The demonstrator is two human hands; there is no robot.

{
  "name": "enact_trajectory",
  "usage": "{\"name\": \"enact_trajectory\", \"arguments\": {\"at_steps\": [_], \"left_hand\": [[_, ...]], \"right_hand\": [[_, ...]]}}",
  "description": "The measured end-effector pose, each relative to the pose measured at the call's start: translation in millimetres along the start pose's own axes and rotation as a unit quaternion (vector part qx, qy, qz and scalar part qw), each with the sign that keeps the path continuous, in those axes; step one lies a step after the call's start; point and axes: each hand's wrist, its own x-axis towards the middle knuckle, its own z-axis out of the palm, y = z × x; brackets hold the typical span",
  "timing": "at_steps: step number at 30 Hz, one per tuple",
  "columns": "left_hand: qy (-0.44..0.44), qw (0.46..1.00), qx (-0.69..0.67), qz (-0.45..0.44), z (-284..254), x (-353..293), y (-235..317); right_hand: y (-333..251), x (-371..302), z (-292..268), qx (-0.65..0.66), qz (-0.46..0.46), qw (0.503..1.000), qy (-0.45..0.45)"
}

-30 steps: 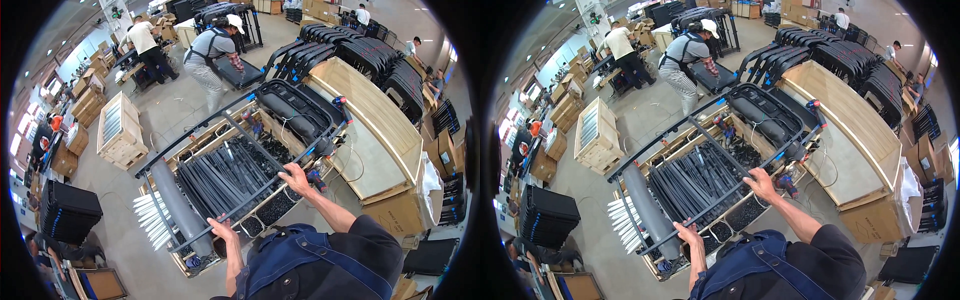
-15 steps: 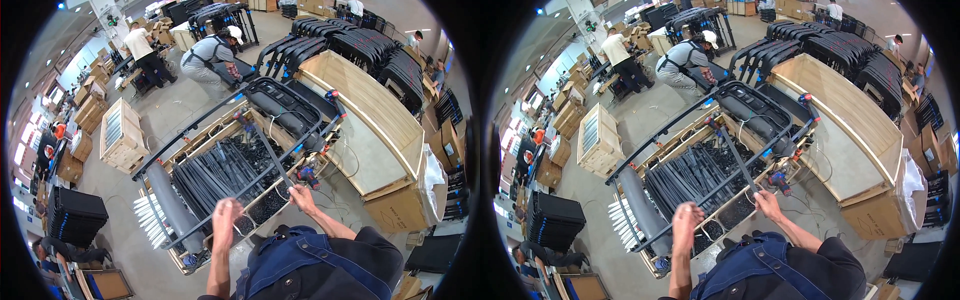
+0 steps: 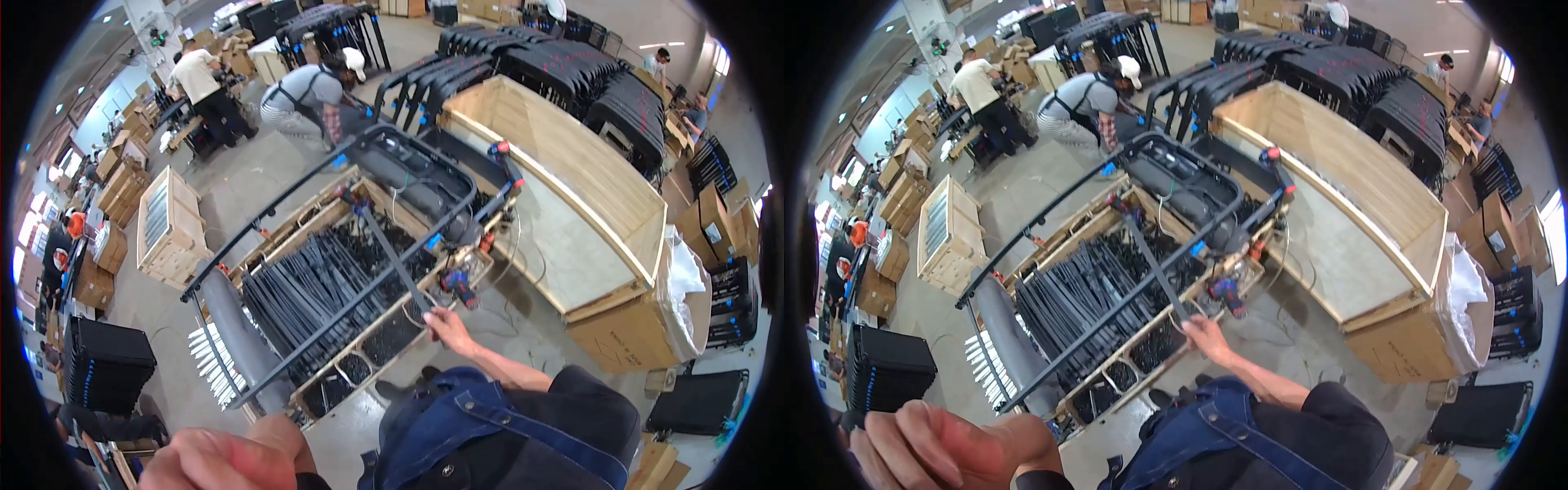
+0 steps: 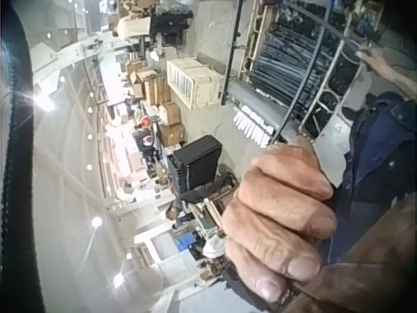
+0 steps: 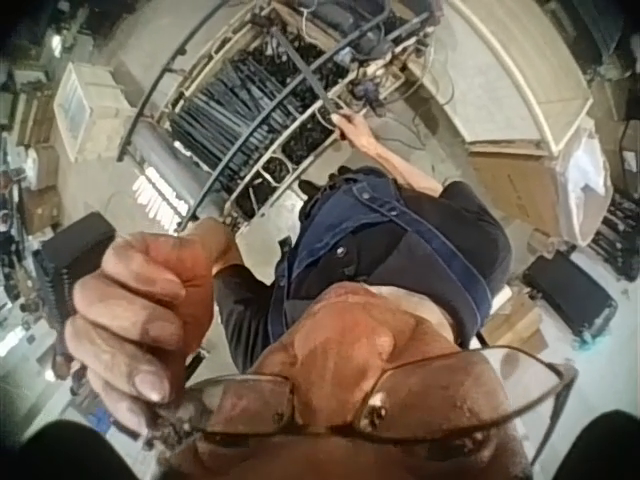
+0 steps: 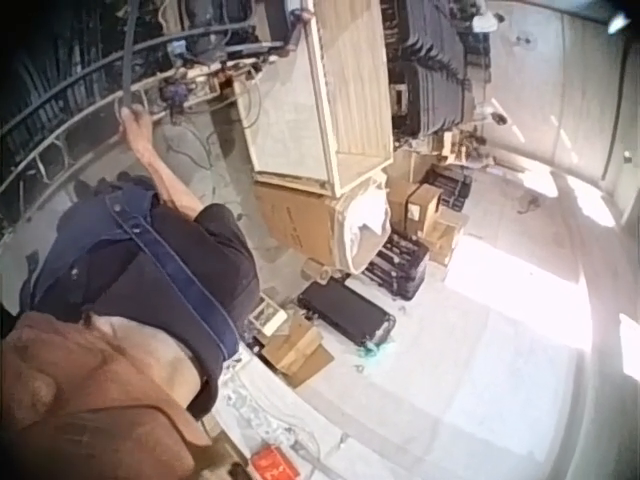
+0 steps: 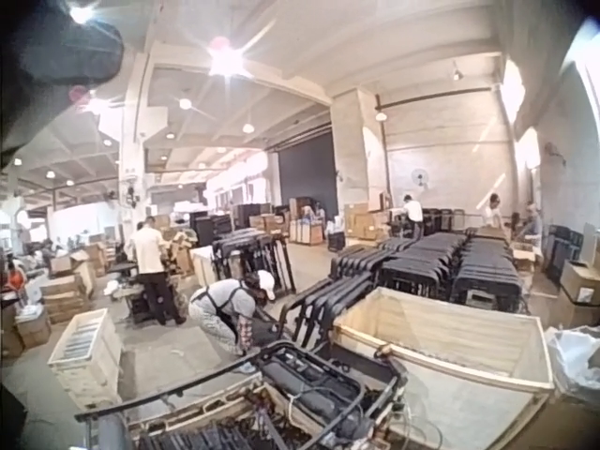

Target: Assembling the motor cover and internal components of a treadmill using power tools on a factory floor.

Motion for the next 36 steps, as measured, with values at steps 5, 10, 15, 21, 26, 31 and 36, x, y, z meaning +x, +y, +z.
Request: {"name": "enact_trajectory", "arguments": {"at_steps": [5, 10, 15, 21, 26, 31, 36], "left_hand": [[0.382, 0.921, -0.079, -0.001, 34, -33, -65], [0.105, 0.829, 0.376, -0.401, -10, -167, -178], [0.467, 0.616, 0.023, -0.634, -19, -313, -236], [0.638, 0.57, -0.101, -0.508, -59, -380, -267], [0.688, 0.571, -0.042, -0.446, -72, -402, -330], [0.639, 0.586, 0.032, -0.496, -69, -416, -317], [0.65, 0.583, 0.043, -0.486, -68, -416, -305]], "right_hand": [[-1, -6, -4, 0.034, 0.02, 0.999, -0.01], [4, -11, 5, 0.03, 0.035, 0.999, -0.025], [2, -24, -18, 0.033, 0.014, 0.999, -0.038], [18, -31, -24, 0.071, 0.043, 0.995, -0.051], [2, -35, -31, 0.035, 0.072, 0.997, 0.008], [11, -29, -24, 0.04, 0.095, 0.995, -0.014], [18, -26, -20, 0.023, 0.091, 0.995, -0.031]]}}
